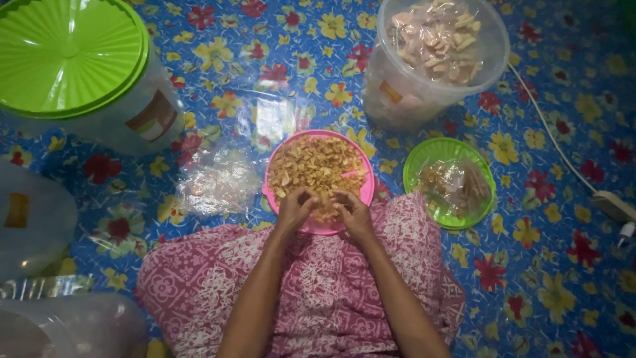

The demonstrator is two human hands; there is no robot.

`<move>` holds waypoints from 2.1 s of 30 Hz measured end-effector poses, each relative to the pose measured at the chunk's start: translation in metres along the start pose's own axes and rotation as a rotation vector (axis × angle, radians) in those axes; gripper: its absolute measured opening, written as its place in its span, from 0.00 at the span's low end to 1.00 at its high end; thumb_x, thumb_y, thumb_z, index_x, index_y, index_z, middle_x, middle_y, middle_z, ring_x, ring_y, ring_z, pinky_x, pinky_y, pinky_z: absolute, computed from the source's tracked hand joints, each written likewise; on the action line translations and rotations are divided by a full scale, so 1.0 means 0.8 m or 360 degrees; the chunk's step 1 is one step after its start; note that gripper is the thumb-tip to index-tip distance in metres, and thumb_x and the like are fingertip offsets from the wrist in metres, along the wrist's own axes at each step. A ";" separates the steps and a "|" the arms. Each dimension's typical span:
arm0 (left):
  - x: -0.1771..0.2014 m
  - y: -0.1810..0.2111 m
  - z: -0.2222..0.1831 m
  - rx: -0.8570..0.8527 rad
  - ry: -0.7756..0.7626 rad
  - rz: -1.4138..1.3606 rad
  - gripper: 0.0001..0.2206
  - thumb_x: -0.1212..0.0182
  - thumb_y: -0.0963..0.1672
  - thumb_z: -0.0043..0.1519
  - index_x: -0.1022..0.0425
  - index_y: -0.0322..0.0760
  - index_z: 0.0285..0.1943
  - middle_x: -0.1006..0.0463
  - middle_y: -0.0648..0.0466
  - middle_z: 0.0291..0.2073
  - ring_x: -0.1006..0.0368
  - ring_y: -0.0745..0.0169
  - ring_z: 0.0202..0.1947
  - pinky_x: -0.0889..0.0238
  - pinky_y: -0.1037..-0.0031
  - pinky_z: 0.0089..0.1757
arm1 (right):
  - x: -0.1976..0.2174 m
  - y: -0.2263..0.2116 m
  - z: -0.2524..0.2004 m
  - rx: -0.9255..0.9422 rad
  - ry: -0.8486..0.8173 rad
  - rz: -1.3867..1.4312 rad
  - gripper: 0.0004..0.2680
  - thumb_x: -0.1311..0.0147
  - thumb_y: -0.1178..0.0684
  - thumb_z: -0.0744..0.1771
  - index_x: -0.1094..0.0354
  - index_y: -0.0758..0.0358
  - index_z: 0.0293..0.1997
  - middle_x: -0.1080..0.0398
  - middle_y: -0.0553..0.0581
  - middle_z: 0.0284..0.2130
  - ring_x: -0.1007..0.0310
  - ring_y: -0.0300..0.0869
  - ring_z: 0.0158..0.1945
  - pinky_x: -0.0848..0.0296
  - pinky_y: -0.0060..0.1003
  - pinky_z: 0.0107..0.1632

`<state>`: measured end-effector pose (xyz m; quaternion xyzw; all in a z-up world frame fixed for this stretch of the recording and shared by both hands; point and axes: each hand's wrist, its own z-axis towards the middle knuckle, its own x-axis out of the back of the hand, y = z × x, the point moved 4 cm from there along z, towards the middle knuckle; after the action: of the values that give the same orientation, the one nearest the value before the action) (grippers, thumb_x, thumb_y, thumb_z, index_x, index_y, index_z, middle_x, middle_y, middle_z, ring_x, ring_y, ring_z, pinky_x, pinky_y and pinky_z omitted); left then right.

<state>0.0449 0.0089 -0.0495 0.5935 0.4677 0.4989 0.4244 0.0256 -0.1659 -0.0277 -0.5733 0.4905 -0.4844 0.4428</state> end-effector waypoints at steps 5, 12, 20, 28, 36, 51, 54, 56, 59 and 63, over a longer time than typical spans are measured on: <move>0.010 0.076 -0.018 -0.0085 -0.0056 0.0057 0.10 0.39 0.39 0.53 0.26 0.39 0.43 0.22 0.42 0.27 0.25 0.45 0.33 0.32 0.63 0.36 | -0.003 -0.005 0.001 0.0052 -0.0002 -0.0083 0.13 0.46 0.60 0.63 0.34 0.59 0.53 0.27 0.60 0.39 0.28 0.46 0.45 0.29 0.37 0.46; 0.000 0.039 0.001 -0.0197 -0.0123 0.0029 0.14 0.37 0.40 0.53 0.26 0.41 0.48 0.24 0.44 0.33 0.25 0.44 0.31 0.29 0.64 0.33 | -0.008 -0.018 0.002 0.0110 0.0013 -0.0189 0.11 0.48 0.61 0.63 0.33 0.62 0.50 0.27 0.62 0.37 0.27 0.49 0.42 0.28 0.39 0.44; 0.004 0.021 0.009 -0.0241 -0.0032 0.0005 0.08 0.39 0.38 0.53 0.22 0.43 0.39 0.21 0.48 0.31 0.25 0.47 0.36 0.30 0.64 0.37 | -0.004 -0.027 0.003 0.0207 0.0189 -0.0197 0.12 0.45 0.60 0.62 0.32 0.60 0.49 0.29 0.58 0.37 0.28 0.46 0.42 0.28 0.37 0.44; 0.010 0.028 0.010 -0.0211 0.0057 -0.0155 0.10 0.39 0.36 0.53 0.23 0.40 0.42 0.21 0.43 0.33 0.25 0.44 0.38 0.31 0.62 0.37 | 0.002 -0.023 0.011 0.0250 0.0288 -0.0173 0.13 0.42 0.58 0.61 0.34 0.60 0.50 0.33 0.57 0.40 0.31 0.45 0.45 0.30 0.36 0.46; 0.016 0.047 0.003 -0.0028 0.0069 -0.0651 0.10 0.40 0.38 0.55 0.25 0.37 0.46 0.22 0.48 0.33 0.26 0.62 0.33 0.30 0.70 0.37 | 0.002 0.008 0.015 -0.0066 0.0252 -0.0075 0.07 0.42 0.53 0.63 0.28 0.60 0.40 0.27 0.58 0.30 0.28 0.40 0.32 0.28 0.33 0.35; 0.010 0.035 0.001 -0.0125 0.0026 -0.0314 0.10 0.38 0.36 0.49 0.20 0.42 0.36 0.21 0.48 0.28 0.24 0.57 0.32 0.30 0.69 0.36 | 0.020 0.022 0.018 0.0129 0.0446 -0.0003 0.06 0.40 0.54 0.61 0.25 0.63 0.35 0.31 0.57 0.29 0.31 0.40 0.38 0.32 0.35 0.42; 0.008 0.039 -0.005 -0.0168 -0.0001 -0.0385 0.10 0.37 0.36 0.49 0.19 0.41 0.37 0.20 0.48 0.28 0.24 0.58 0.32 0.30 0.71 0.36 | 0.020 0.023 0.016 0.0119 0.0465 0.0062 0.06 0.39 0.53 0.60 0.25 0.61 0.35 0.31 0.52 0.27 0.33 0.34 0.36 0.33 0.30 0.41; 0.011 0.047 -0.006 -0.0215 -0.0001 -0.0354 0.10 0.36 0.37 0.50 0.20 0.41 0.38 0.20 0.49 0.29 0.24 0.57 0.32 0.30 0.70 0.35 | 0.020 0.023 0.015 0.0119 0.0427 0.0088 0.05 0.40 0.54 0.61 0.25 0.61 0.36 0.31 0.52 0.27 0.33 0.35 0.36 0.33 0.31 0.41; 0.010 0.052 -0.006 -0.0316 -0.0003 -0.0308 0.11 0.33 0.39 0.50 0.21 0.41 0.41 0.21 0.49 0.29 0.24 0.56 0.32 0.30 0.69 0.34 | 0.019 0.027 0.014 0.0105 0.0371 0.0111 0.05 0.40 0.54 0.61 0.25 0.61 0.36 0.30 0.53 0.28 0.33 0.36 0.37 0.33 0.32 0.41; 0.011 0.070 -0.014 -0.0454 -0.0033 -0.0238 0.14 0.33 0.39 0.49 0.23 0.38 0.44 0.24 0.48 0.26 0.25 0.54 0.28 0.30 0.68 0.32 | 0.016 0.031 0.010 0.0089 0.0337 0.0126 0.06 0.39 0.54 0.61 0.25 0.61 0.37 0.29 0.54 0.30 0.32 0.37 0.37 0.34 0.32 0.42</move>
<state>0.0418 0.0068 0.0086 0.4958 0.4306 0.5213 0.5450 0.0309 -0.1816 -0.0514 -0.4865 0.5430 -0.5380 0.4231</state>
